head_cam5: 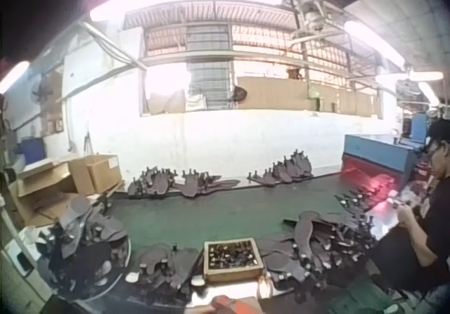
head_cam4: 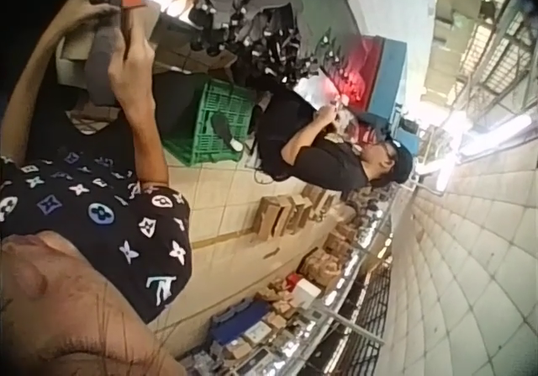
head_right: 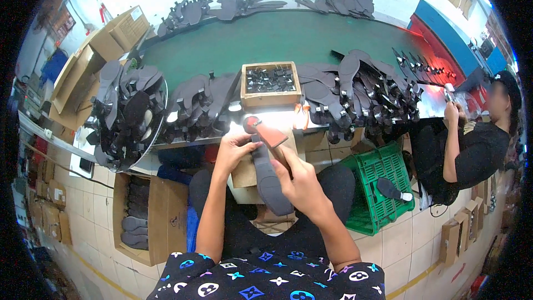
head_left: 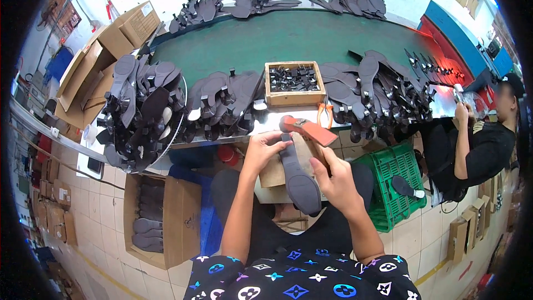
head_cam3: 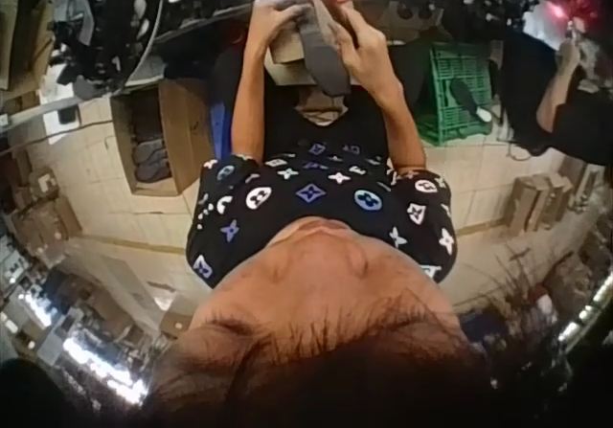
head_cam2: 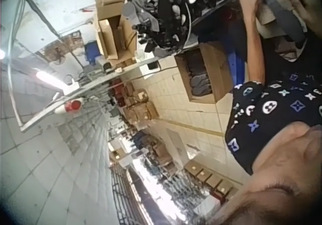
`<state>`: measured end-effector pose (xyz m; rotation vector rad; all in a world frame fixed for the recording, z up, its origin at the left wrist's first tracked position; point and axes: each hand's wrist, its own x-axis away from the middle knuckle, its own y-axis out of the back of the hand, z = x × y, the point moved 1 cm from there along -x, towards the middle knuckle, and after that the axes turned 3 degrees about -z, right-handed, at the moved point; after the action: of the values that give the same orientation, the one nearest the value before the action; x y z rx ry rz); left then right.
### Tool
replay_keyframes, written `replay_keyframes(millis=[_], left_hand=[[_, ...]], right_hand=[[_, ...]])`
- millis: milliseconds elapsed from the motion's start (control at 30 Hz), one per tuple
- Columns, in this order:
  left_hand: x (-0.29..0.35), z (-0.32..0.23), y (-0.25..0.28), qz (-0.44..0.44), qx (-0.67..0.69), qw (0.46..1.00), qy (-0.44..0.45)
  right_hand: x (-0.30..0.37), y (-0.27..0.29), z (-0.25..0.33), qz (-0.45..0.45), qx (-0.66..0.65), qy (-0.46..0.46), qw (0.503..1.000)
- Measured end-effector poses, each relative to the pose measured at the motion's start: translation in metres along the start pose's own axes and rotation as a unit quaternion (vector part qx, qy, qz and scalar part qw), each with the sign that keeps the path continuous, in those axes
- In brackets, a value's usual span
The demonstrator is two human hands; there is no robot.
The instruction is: Assembling shoe components by hammering a buckle and strap onto a sole.
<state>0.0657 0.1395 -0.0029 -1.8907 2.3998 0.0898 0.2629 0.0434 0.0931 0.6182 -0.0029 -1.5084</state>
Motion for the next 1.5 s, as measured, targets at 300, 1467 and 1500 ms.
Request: replay_keyframes(millis=[300, 1467, 1500], left_hand=[[0.005, 0.004, -0.001, -0.025, -0.186, 0.982, -0.003], [0.127, -0.118, -0.047, 0.171, 0.056, 0.982, 0.052], [0.129, -0.119, -0.046, 0.165, 0.059, 0.983, 0.058]], right_hand=[[0.005, 0.019, 0.03, -0.063, 0.056, 0.084, 0.993], [-0.006, 0.011, -0.012, 0.137, 0.246, 0.179, 0.943], [-0.003, 0.021, 0.003, 0.171, 0.126, 0.123, 0.969]])
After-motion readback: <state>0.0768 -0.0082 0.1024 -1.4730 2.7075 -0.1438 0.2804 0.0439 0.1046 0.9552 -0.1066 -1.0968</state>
